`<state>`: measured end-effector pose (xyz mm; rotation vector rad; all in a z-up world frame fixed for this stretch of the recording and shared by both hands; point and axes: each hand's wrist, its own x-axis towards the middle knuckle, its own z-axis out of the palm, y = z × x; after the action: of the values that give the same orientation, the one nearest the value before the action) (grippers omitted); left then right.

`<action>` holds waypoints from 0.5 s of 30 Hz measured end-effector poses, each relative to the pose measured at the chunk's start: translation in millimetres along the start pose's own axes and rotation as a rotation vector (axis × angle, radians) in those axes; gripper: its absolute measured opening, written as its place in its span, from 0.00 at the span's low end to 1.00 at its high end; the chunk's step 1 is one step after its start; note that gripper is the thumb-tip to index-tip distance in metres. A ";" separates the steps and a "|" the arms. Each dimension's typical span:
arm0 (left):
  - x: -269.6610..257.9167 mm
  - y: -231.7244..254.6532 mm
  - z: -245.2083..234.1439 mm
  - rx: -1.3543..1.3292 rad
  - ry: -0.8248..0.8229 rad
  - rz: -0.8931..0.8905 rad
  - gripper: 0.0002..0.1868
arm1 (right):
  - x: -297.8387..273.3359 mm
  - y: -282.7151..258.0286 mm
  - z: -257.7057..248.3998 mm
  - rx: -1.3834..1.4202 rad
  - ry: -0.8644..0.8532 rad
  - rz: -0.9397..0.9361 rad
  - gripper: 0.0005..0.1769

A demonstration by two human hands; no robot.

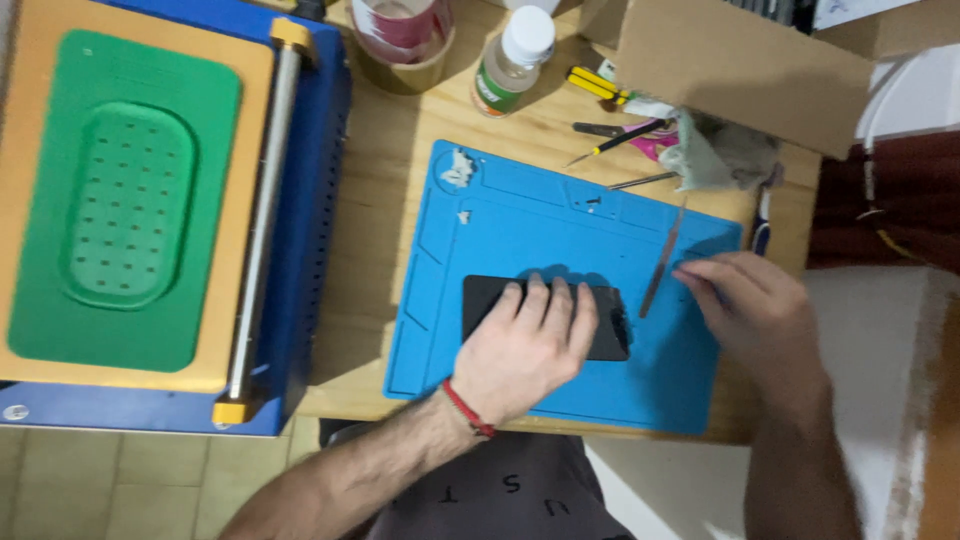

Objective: The person uses a metal tool to scrape residue off the back of a black smartphone. They then unroll a strip of yellow tape and apply it across the back of the phone, smoothing it down with their fingers.

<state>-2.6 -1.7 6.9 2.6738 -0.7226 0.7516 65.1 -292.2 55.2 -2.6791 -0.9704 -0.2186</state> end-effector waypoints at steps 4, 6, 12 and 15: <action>-3.5 7.4 6.4 -0.012 0.026 -0.031 0.14 | 1.7 1.1 1.8 -0.197 0.019 -0.018 0.12; -6.6 14.0 9.1 -0.030 0.040 -0.043 0.14 | 14.1 -9.5 -2.9 -0.057 -0.164 -0.098 0.14; -21.8 4.2 -0.7 -0.204 -0.212 -0.028 0.47 | 12.1 -1.1 4.7 0.111 -0.171 -0.050 0.10; -23.3 -3.5 -5.1 -0.292 -0.214 -0.059 0.38 | 15.2 1.9 3.7 0.070 -0.167 -0.033 0.11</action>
<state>-20.0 12.3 -2.0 2.5155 -0.7367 0.3181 78.0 -283.2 54.9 -2.6516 -1.0506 0.0334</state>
